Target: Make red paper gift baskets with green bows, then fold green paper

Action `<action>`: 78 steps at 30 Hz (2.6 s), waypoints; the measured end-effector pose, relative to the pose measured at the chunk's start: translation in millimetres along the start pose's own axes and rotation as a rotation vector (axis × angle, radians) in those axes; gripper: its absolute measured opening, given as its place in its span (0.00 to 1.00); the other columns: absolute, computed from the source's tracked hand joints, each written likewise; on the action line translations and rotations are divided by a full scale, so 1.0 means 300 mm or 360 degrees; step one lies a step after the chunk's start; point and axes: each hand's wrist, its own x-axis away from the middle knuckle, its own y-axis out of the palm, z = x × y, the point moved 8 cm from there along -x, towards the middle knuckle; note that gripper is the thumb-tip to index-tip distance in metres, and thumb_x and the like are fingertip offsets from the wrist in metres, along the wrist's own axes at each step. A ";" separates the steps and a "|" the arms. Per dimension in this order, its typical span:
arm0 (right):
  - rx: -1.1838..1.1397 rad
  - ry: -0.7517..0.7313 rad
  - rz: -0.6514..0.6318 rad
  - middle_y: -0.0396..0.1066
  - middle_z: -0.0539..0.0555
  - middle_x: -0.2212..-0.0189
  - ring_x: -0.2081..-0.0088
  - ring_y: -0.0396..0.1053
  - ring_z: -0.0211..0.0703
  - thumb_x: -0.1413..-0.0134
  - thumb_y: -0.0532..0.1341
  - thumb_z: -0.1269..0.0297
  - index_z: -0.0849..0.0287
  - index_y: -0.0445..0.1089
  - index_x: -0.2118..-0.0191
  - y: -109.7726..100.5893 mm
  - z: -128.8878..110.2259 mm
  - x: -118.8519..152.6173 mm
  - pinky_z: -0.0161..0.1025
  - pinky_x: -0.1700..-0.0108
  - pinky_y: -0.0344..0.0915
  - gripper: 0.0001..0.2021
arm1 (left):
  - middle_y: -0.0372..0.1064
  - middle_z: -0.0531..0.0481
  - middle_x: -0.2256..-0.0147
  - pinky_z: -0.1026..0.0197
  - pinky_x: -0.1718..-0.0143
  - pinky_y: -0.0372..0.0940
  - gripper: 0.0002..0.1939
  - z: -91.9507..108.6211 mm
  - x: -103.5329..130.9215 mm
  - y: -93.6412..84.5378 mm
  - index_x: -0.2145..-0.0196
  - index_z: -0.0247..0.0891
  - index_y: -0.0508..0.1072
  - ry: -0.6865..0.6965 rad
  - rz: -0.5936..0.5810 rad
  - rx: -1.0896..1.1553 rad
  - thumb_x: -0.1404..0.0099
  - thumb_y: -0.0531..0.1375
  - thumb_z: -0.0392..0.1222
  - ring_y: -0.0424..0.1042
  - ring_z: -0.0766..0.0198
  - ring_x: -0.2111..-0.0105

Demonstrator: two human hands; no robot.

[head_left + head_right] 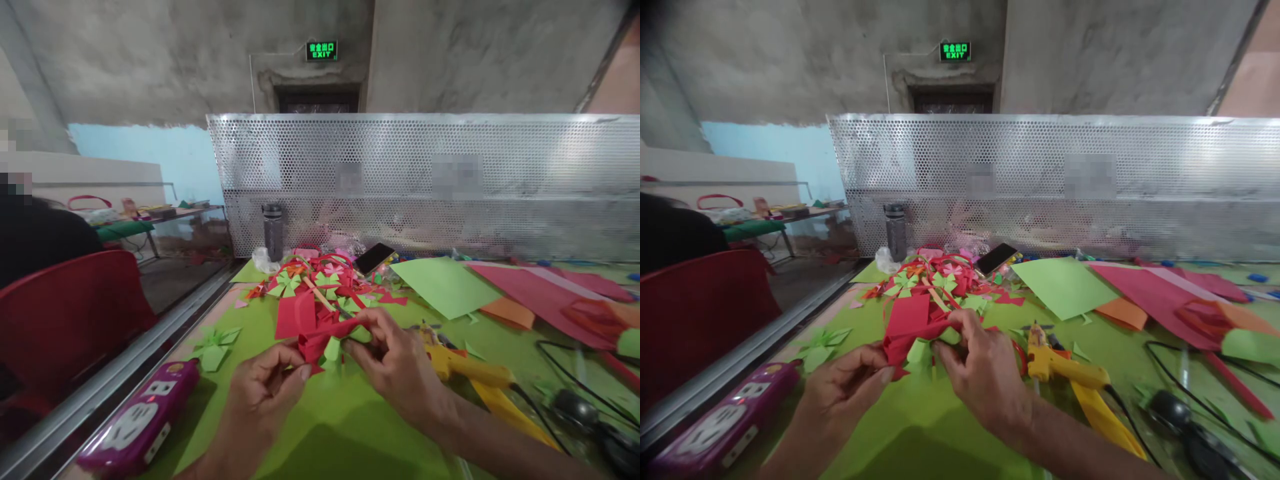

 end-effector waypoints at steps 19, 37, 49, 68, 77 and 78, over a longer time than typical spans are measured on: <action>0.0165 -0.0018 -0.0017 0.61 0.43 0.83 0.82 0.56 0.37 0.46 0.56 0.61 0.56 0.62 0.52 -0.004 -0.008 -0.009 0.33 0.79 0.51 0.15 | 0.66 0.54 0.75 0.62 0.65 0.65 0.09 -0.116 -0.040 -0.002 0.74 0.36 0.70 -0.0232 -0.0046 0.0352 0.43 0.63 0.45 0.65 0.67 0.73; 0.0523 -0.0566 0.0214 0.57 0.64 0.48 0.44 0.56 0.59 0.49 0.61 0.71 0.59 0.65 0.60 -0.018 -0.097 0.014 0.56 0.47 0.60 0.09 | 0.66 0.54 0.77 0.61 0.65 0.67 0.10 -0.091 -0.034 0.014 0.78 0.36 0.70 -0.0280 -0.0043 0.0444 0.47 0.64 0.44 0.64 0.68 0.74; 0.0409 -0.0527 0.0200 0.61 0.62 0.53 0.47 0.59 0.57 0.48 0.61 0.69 0.58 0.64 0.67 -0.026 -0.093 0.000 0.55 0.50 0.60 0.04 | 0.66 0.54 0.77 0.62 0.66 0.66 0.09 -0.081 -0.031 0.020 0.78 0.36 0.70 -0.0247 -0.0073 0.0395 0.46 0.63 0.42 0.64 0.68 0.74; 0.0421 -0.0570 0.0149 0.67 0.58 0.54 0.50 0.63 0.52 0.50 0.63 0.73 0.56 0.61 0.59 -0.016 -0.086 0.000 0.55 0.49 0.57 0.13 | 0.67 0.54 0.77 0.63 0.68 0.65 0.08 -0.080 -0.032 0.016 0.78 0.36 0.71 -0.0242 -0.0077 0.0380 0.46 0.64 0.41 0.65 0.67 0.75; 0.0469 -0.0604 0.0170 0.68 0.58 0.54 0.50 0.65 0.52 0.49 0.62 0.72 0.55 0.61 0.58 -0.018 -0.089 0.004 0.54 0.49 0.55 0.13 | 0.68 0.54 0.78 0.62 0.67 0.66 0.09 -0.077 -0.031 0.019 0.79 0.36 0.71 -0.0279 -0.0081 0.0364 0.48 0.64 0.43 0.65 0.67 0.75; 0.0466 -0.0608 0.0171 0.69 0.57 0.54 0.50 0.65 0.52 0.50 0.62 0.72 0.55 0.61 0.58 -0.018 -0.089 0.004 0.53 0.49 0.56 0.13 | 0.68 0.54 0.78 0.62 0.68 0.66 0.09 -0.076 -0.032 0.019 0.79 0.36 0.71 -0.0276 -0.0080 0.0360 0.48 0.65 0.43 0.65 0.67 0.75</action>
